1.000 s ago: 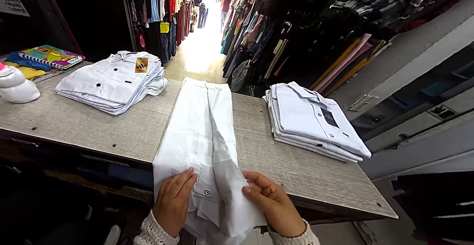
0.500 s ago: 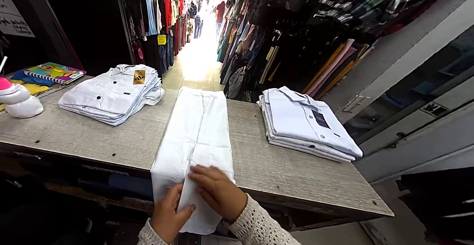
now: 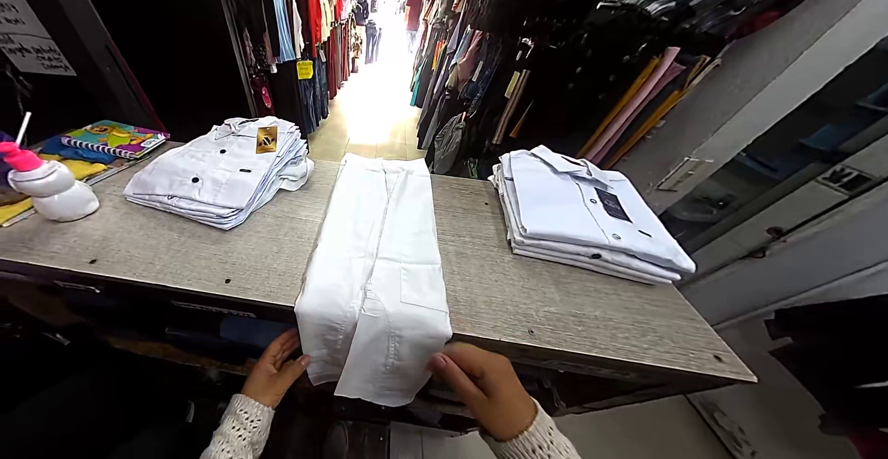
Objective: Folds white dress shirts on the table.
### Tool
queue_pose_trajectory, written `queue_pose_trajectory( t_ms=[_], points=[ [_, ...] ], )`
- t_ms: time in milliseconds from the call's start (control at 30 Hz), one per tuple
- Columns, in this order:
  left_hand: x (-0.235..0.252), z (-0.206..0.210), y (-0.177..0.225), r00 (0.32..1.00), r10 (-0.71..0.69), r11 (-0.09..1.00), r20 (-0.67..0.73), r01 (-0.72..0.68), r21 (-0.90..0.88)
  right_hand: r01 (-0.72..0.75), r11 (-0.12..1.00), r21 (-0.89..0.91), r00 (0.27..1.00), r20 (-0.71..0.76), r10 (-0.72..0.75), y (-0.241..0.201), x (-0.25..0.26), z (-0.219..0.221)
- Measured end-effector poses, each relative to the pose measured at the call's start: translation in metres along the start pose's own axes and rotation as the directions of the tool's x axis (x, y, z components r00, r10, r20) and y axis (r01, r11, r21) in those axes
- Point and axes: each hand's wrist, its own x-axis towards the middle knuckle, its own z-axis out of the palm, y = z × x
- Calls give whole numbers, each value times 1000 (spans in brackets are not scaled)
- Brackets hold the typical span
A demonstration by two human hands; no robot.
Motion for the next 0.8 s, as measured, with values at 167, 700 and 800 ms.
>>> queue_pose_trajectory(
  t_ms=[167,700,800],
  points=[
    [-3,22,-2,976,-166,985,144,157,72,-622,776,103,760,317,567,21,-40,19],
    [-116,6,9,967,-247,846,-57,186,-500,-554,180,813,762,408,503,-9,-97,41],
    [-122,5,10,973,-211,895,-91,155,-418,-594,361,719,745,321,585,-20,-97,37]
  ],
)
